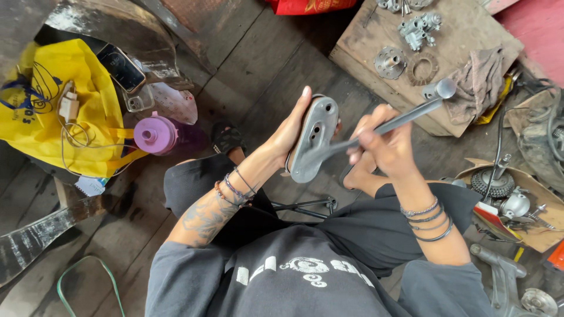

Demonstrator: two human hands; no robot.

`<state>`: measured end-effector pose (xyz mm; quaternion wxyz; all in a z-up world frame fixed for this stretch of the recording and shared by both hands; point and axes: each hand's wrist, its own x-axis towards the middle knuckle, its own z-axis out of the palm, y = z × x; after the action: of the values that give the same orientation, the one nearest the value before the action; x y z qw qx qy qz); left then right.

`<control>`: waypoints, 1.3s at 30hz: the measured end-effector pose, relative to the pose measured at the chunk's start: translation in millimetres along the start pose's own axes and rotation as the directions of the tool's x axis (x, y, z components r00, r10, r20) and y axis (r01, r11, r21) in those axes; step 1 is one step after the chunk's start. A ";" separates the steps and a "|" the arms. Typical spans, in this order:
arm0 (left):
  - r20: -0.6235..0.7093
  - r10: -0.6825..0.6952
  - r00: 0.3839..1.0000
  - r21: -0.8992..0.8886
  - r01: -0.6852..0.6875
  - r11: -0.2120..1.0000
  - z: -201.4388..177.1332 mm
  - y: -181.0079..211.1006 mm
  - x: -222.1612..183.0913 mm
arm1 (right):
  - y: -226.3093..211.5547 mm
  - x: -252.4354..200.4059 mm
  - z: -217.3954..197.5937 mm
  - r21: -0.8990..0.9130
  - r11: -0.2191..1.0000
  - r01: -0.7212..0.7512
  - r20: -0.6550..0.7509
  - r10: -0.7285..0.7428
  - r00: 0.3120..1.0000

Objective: The person cleans and assembles metal engine components by hand, using a small brush to scrub parts and then joining them together.

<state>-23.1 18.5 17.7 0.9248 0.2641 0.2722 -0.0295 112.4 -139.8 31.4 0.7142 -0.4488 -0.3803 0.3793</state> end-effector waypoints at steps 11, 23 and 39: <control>0.038 -0.024 0.999 0.007 0.024 1.000 -10.0 -7.8 18.5 | -9.6 -3.3 -2.9 0.027 0.999 0.018 0.084 -0.021 0.996; 0.260 0.028 0.965 -0.097 -0.002 0.995 5.2 6.0 5.6 | -36.2 -4.9 -44.2 -0.047 0.996 0.080 -0.387 -0.092 0.917; 0.125 0.256 0.958 0.219 -0.279 0.935 -5.8 13.3 14.0 | -30.4 1.8 -25.9 -0.263 0.959 0.104 -0.069 -0.126 0.990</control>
<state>-11.4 34.1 12.5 0.8943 0.4044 0.1842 0.0523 142.1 -156.7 52.1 0.6858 -0.5310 -0.4213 0.2650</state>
